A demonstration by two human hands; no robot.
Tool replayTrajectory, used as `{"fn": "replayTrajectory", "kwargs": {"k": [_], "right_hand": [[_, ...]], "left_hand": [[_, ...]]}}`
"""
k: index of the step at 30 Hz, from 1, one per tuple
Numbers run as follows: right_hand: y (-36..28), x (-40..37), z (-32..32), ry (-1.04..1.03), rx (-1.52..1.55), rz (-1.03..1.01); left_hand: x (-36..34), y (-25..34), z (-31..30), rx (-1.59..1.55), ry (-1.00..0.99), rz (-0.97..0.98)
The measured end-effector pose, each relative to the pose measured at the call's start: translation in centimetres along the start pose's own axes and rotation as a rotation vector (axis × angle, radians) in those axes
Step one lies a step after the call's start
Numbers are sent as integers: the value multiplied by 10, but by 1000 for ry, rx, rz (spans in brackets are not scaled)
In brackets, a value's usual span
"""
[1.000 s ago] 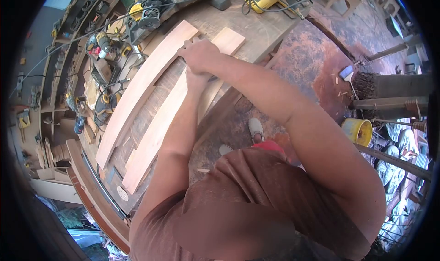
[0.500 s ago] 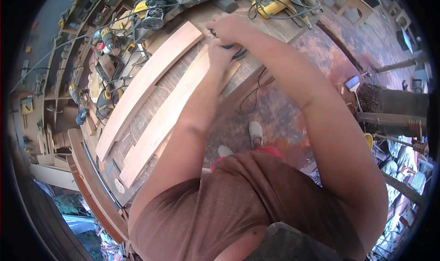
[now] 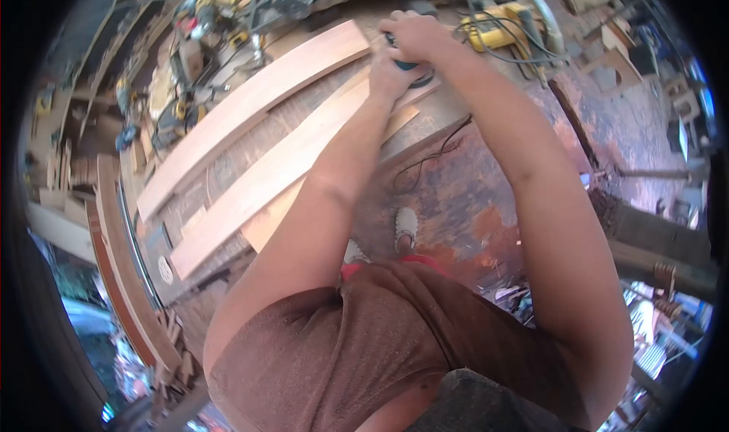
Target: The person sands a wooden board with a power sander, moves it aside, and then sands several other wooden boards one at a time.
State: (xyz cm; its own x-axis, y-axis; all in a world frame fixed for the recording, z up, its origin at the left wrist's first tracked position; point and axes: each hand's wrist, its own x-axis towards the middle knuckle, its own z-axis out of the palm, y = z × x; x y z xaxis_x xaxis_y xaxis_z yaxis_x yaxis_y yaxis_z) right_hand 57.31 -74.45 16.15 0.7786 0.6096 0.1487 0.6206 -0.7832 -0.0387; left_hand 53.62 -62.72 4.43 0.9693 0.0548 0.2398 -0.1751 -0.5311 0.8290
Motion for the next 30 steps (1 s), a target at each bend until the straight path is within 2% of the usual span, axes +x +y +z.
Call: {"fn": "replayTrajectory", "kwargs": {"k": [2, 4, 5, 7, 8, 10, 15, 17, 20, 27, 30], "right_hand": [[-14, -1, 2, 22, -3, -25], [-30, -3, 5, 28, 5, -61], [-38, 0, 7, 26, 10, -72], [-64, 3, 3, -15, 24, -91], [-79, 6, 1, -16, 26, -131], [-111, 10, -3, -58, 34, -85], [-189, 23, 3, -26, 26, -189], [-223, 28, 4, -59, -2, -189], [-273, 32, 3, -81, 0, -217], [-384, 51, 11, -100, 1, -295], [-429, 57, 17, -49, 34, -331]], "left_hand": [[-8, -18, -6, -37, 19, 7], [-27, -7, -26, 37, 119, 158], [-32, -12, -33, 53, 169, 130], [-47, -18, -53, 107, 111, 48], [-55, -19, -67, 116, 146, 28], [-71, -18, -95, 6, 95, -66], [-112, -46, -156, 32, 179, -89], [-131, -55, -185, 0, 139, -147], [-158, -69, -225, 82, 207, -87], [-216, -106, -314, 115, 292, -159], [-237, -126, -350, 66, 236, -238]]}}
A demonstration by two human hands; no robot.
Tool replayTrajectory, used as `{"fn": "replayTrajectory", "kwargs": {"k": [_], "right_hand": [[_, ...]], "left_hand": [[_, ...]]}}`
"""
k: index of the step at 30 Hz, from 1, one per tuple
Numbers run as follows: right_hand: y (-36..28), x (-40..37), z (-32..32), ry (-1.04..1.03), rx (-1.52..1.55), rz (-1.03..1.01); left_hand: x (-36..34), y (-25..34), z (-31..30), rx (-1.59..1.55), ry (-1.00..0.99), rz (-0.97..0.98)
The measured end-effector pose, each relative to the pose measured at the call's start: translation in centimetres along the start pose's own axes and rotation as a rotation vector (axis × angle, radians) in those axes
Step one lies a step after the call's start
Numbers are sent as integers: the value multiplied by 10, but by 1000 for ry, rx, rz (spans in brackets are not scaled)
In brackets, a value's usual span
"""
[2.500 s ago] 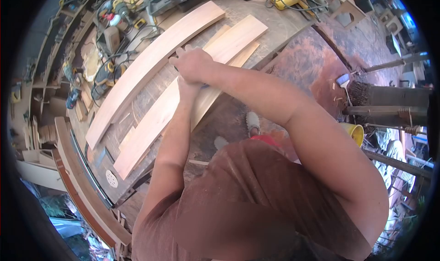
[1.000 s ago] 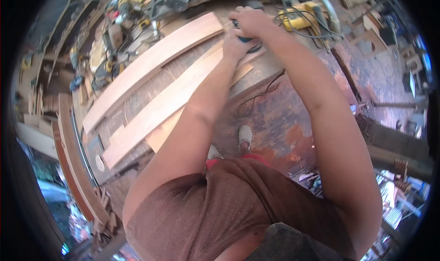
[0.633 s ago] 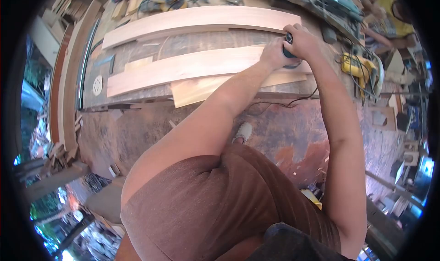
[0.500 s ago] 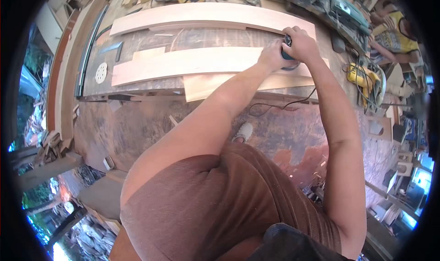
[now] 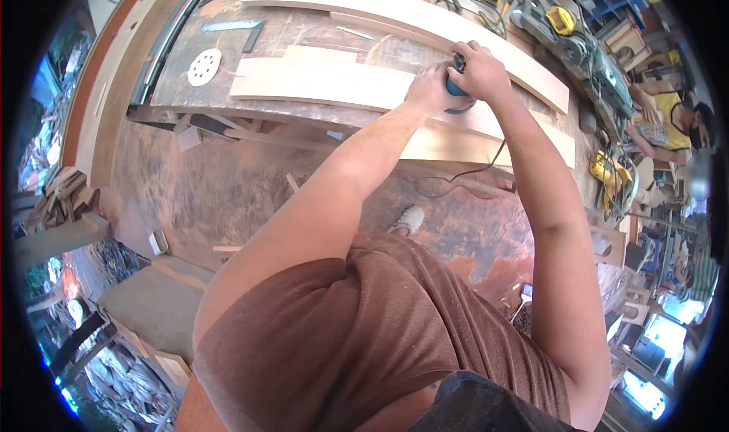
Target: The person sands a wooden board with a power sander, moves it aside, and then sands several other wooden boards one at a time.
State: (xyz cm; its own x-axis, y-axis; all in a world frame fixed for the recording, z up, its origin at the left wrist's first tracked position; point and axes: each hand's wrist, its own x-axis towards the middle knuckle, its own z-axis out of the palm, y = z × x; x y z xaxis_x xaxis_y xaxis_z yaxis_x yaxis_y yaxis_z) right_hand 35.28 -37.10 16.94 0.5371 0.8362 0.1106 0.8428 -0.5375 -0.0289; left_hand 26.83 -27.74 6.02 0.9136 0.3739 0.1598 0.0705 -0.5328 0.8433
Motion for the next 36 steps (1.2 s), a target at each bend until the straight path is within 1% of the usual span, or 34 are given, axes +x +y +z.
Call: {"fn": "replayTrajectory", "kwargs": {"k": [3, 7, 9, 12, 14, 20, 21, 23, 25, 27, 28, 30, 31, 33, 34, 36], "right_hand": [[-38, 20, 3, -20, -7, -36], [-88, 39, 4, -29, 0, -59], [-111, 50, 2, -87, -36, -48], [-136, 64, 10, -47, -15, -87], [-153, 72, 14, -53, -6, -90], [-204, 92, 11, -54, -15, -144], [-210, 95, 13, -42, -18, -164], [-220, 102, 16, -52, -26, -166], [-228, 107, 15, -48, -31, -174], [-231, 107, 13, -79, -45, -117], [-229, 108, 12, -77, -44, -117], [-222, 106, 11, -96, -47, -87], [-215, 102, 13, -103, -45, -79], [-203, 101, 16, -75, -55, -58], [-197, 99, 14, -69, -53, -54], [-182, 90, 12, -62, -74, 5]], "left_hand": [[-11, -20, -33, 64, 54, -27], [-25, -42, -76, 81, 48, -85], [-27, -55, -95, 75, 62, -102], [-36, -69, -119, 112, 128, -66], [-44, -72, -139, 123, 124, -117], [-56, -100, -177, 166, 173, -173], [-59, -103, -184, 202, 204, -113], [-66, -105, -191, 214, 214, -132], [-70, -111, -203, 236, 235, -144], [-78, -111, -212, 271, 189, -75], [-80, -110, -220, 272, 189, -74], [-86, -109, -238, 573, -46, -111], [-94, -125, -239, 569, -57, -111], [-103, -172, -248, 767, 70, 5], [-102, -181, -257, 771, 70, 11], [-100, -195, -268, 775, 75, -158]]}}
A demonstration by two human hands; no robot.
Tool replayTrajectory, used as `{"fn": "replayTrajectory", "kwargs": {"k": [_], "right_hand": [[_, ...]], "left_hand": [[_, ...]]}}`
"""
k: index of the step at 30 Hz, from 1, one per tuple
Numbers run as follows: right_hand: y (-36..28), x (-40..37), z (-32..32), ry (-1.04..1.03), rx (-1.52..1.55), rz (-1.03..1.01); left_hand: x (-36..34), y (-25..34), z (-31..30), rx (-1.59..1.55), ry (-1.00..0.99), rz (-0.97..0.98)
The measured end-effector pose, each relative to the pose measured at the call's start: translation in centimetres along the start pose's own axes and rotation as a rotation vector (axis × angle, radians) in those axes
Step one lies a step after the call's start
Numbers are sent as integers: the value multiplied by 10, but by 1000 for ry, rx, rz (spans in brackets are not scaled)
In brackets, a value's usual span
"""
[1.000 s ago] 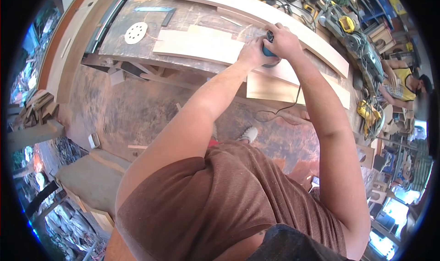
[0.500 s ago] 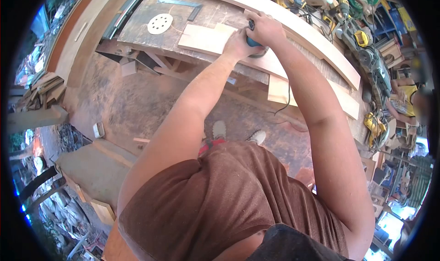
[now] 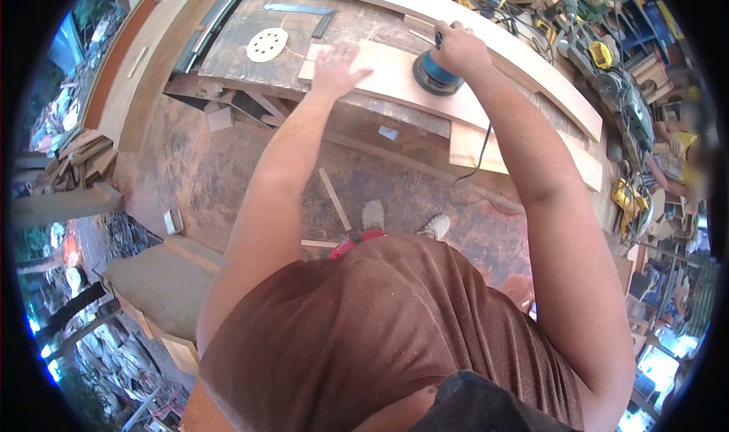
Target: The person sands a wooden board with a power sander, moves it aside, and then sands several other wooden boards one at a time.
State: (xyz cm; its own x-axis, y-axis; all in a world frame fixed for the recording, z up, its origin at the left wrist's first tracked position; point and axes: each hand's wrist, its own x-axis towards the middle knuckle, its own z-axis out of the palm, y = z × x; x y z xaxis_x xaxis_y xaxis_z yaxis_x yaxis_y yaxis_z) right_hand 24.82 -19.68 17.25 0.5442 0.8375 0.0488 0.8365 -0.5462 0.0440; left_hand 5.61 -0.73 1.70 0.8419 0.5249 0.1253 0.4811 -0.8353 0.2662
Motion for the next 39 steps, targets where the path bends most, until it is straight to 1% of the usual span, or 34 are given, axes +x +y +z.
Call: {"fn": "replayTrajectory", "kwargs": {"k": [1, 3, 4, 6, 7, 9, 10, 12, 13, 15, 19, 21, 24, 27, 28, 30, 33, 35, 38, 39], "right_hand": [[11, -3, 2, -6, -5, 13], [31, -9, 7, 9, -30, 42], [37, -15, 4, 4, -31, 62], [51, -24, -5, -92, -59, 111], [58, -29, -4, -96, -58, 131], [75, -37, -2, -93, -70, 157], [83, -42, -2, -99, -72, 176], [101, -52, -2, -91, -71, 216], [110, -57, -2, -94, -75, 236], [129, -66, -1, -87, -76, 269], [167, -85, 5, -54, -94, 333], [184, -94, 4, -78, -83, 386], [213, -106, 6, -61, -84, 451], [246, -120, 9, -51, -96, 520], [258, -125, 11, -50, -95, 523], [283, -133, 13, -64, -61, 596], [323, -146, 26, -49, -77, 612], [328, -150, 25, -51, -87, 623], [314, -148, 24, -65, -79, 639], [303, -144, 19, -64, -54, 603]], "left_hand": [[1, -3, -2, -8, -6, 11], [4, -7, -4, 102, 87, -85], [6, -8, -5, 97, 79, -66], [12, -11, -5, 75, 152, -92], [16, -10, -3, 71, 145, -73], [24, -9, 1, 106, 95, -202], [25, -9, 2, 101, 87, -185], [24, -9, 3, 116, 177, -181], [26, -6, -1, 108, 172, -162], [29, -4, -8, 130, 39, -258], [37, -14, -2, 110, 23, -238], [36, -15, 2, 111, 76, -250], [35, -16, 6, 126, 98, -278], [35, -13, 4, 120, 64, -313], [34, -15, 5, 121, 66, -310], [35, -17, 8, 111, 86, -297], [34, -10, 0, 91, 46, -308], [32, -6, 0, 109, 57, -308], [29, 0, -5, 137, 65, -301], [29, 1, -7, 140, 70, -292]]}}
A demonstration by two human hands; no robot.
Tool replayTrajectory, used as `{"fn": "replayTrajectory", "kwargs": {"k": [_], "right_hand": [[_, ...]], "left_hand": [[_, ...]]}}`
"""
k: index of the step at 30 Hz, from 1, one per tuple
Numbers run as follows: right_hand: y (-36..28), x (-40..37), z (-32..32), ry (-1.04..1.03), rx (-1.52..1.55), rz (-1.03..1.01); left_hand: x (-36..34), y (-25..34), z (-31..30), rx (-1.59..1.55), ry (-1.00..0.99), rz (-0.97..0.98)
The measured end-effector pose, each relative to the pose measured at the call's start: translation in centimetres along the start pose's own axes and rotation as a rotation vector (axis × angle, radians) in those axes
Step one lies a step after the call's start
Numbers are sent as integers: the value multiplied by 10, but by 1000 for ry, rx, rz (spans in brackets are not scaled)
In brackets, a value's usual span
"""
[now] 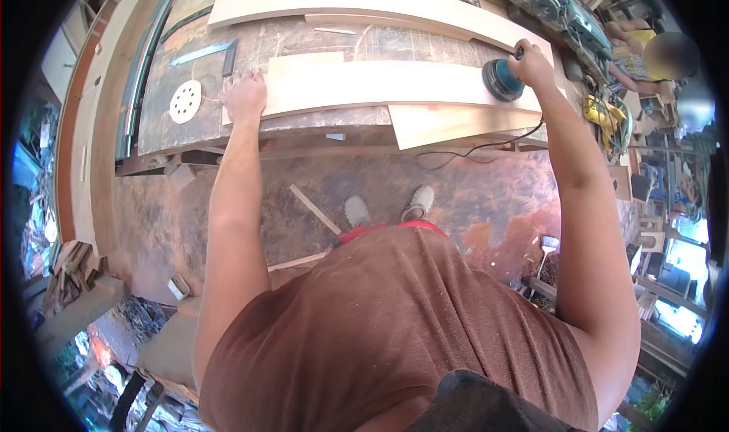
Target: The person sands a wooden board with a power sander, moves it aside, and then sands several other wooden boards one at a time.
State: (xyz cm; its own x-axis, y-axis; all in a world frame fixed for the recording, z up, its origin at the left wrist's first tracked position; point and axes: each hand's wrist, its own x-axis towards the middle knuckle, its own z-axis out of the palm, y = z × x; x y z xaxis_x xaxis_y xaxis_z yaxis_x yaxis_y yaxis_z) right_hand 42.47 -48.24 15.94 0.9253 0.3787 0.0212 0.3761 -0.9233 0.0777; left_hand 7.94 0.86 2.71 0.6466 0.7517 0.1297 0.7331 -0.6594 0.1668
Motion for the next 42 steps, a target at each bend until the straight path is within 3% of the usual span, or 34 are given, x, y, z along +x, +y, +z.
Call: {"fn": "replayTrajectory", "kwargs": {"k": [5, 12, 25, 32, 42], "right_hand": [[-71, -9, -7, 77, 37, -257], [-203, -38, -28, 28, 21, -471], [-356, -65, -48, 5, 77, -645], [-384, -67, -52, -25, 56, -616], [-342, -57, -49, -31, 24, -513]], "left_hand": [[1, -2, 4, 10, 33, 16], [0, -3, 4, -24, 42, 21], [1, -5, 6, -57, 9, -22], [1, -5, 2, -66, 16, -15], [2, -6, 7, -64, 32, -23]]}}
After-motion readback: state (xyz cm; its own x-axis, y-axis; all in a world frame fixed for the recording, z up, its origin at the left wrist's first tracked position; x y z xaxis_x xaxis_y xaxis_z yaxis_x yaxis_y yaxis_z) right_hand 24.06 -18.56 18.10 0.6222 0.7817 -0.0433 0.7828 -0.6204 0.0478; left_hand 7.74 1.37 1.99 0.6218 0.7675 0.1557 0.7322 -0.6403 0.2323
